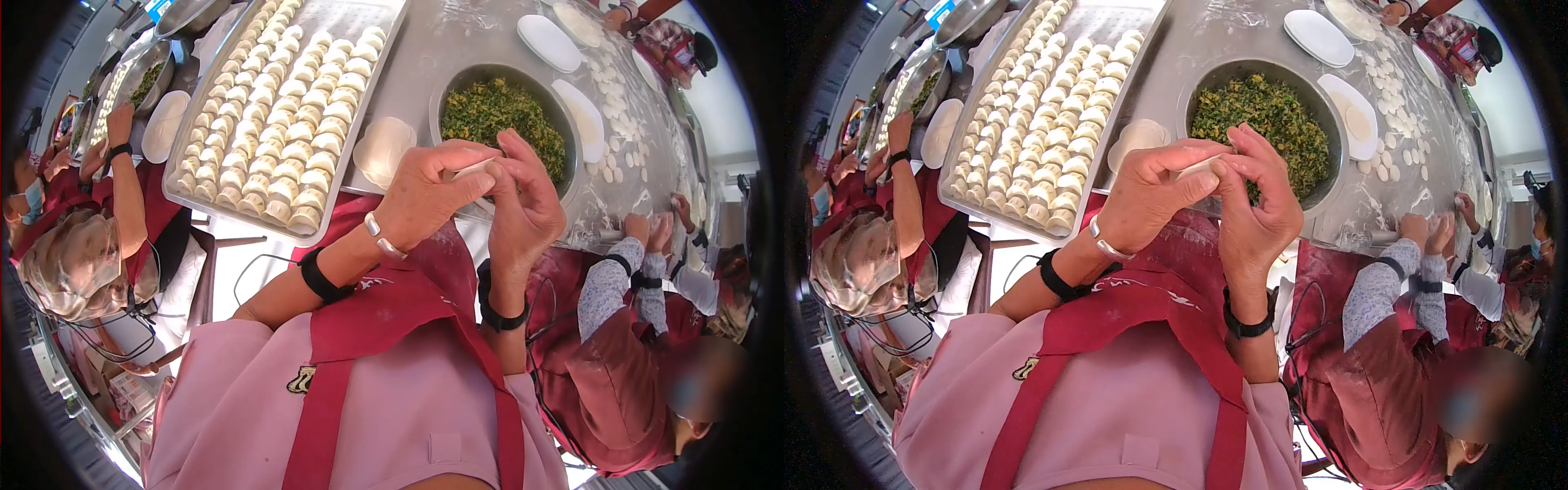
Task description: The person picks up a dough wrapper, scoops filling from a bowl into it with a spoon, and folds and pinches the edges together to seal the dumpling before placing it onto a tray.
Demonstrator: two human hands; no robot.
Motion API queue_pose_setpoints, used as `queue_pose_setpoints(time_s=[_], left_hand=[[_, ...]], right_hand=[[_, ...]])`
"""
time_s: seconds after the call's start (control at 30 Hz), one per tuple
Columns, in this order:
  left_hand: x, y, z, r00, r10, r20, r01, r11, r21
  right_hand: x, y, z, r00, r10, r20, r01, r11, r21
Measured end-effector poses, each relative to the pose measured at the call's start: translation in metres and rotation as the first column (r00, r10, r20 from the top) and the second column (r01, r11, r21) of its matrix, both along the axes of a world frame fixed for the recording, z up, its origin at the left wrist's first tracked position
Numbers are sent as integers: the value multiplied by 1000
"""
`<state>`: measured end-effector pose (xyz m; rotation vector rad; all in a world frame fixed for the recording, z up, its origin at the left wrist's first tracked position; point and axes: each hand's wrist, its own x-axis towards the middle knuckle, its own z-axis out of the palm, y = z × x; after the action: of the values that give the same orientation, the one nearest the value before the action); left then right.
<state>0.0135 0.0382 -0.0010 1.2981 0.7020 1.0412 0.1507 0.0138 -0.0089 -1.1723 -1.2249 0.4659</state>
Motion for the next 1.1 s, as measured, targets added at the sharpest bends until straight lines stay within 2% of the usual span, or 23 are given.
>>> queue_pose_setpoints(time_s=[0.03, 0.13, 0.27, 0.33, 0.47, 0.77, 1.1], left_hand=[[0, 3, 0, 998, 22, -60, -18, 998, 64], [3, 2, 3, 982, 90, 167, -56, 978, -199], [5, 2, 4, 941, 182, 286, -144, 978, -151], [6, 2, 2, 924, 202, 323, -159, 975, -157], [10, 0, -7, 930, 191, 315, -157, 979, -130], [11, -4, -12, 940, 211, 269, -181, 975, -132], [6, -8, -12, 950, 198, 241, -178, 979, -101]], right_hand=[[0, 2, 1, 1000, 2, -2, -2, 1000, 2], [-7, 2, 10, 993, -45, -107, 40, 998, -45], [-12, -5, 9, 957, -79, -280, 58, 995, -85], [-11, -6, 6, 943, -56, -328, 9, 990, -144], [-14, -5, 4, 913, -9, -408, -52, 989, -138], [-22, -3, 4, 896, -18, -443, -24, 996, -89], [-9, -2, 0, 975, 48, -215, -59, 997, -44]])
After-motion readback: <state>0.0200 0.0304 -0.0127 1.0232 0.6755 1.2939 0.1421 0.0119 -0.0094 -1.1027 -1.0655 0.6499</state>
